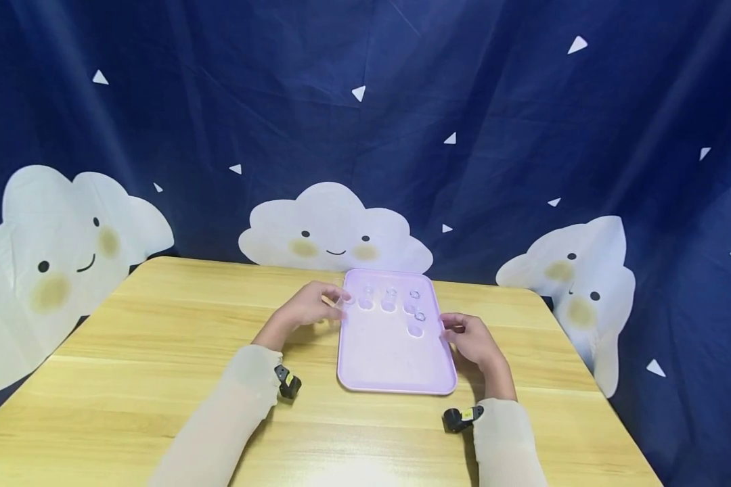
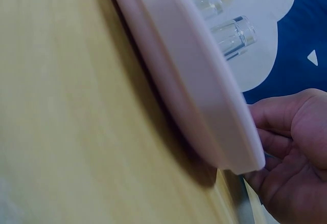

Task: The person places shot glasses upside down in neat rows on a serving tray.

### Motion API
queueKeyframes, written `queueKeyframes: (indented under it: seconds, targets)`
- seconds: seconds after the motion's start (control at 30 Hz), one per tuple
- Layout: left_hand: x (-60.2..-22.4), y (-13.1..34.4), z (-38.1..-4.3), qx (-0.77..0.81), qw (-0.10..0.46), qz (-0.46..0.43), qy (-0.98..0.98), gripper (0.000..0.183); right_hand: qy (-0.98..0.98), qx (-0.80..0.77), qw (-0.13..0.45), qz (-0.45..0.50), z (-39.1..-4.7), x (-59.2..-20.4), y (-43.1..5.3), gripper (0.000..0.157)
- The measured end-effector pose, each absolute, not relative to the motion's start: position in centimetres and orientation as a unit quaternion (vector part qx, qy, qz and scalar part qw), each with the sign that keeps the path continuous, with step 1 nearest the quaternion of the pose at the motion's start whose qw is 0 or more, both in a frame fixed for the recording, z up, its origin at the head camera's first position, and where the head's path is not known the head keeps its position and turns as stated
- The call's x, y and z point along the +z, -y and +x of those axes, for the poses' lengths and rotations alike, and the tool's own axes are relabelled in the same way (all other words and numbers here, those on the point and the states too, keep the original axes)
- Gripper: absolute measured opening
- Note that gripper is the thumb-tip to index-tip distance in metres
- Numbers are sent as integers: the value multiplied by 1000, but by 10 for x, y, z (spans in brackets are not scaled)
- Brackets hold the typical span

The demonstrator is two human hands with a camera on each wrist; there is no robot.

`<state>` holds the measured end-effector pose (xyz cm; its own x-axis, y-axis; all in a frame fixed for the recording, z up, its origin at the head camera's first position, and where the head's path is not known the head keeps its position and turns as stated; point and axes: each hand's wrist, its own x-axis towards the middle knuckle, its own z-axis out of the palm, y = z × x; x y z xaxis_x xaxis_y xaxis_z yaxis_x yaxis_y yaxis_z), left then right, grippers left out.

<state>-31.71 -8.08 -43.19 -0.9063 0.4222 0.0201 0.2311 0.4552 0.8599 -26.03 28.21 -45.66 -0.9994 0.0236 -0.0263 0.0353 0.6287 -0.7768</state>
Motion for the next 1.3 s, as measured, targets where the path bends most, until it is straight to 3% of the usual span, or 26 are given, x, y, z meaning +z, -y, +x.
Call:
queueKeyframes:
  seconds: [0.5,1.3]
  targets:
    - [-419,61,-312,378,64,292,-876,37,-904,-427,5,19,-260,-457,-282,37]
    - [-419,28,-316,348,58,313,-882,34,-901,-433,10,23,-261,-457,-281,37]
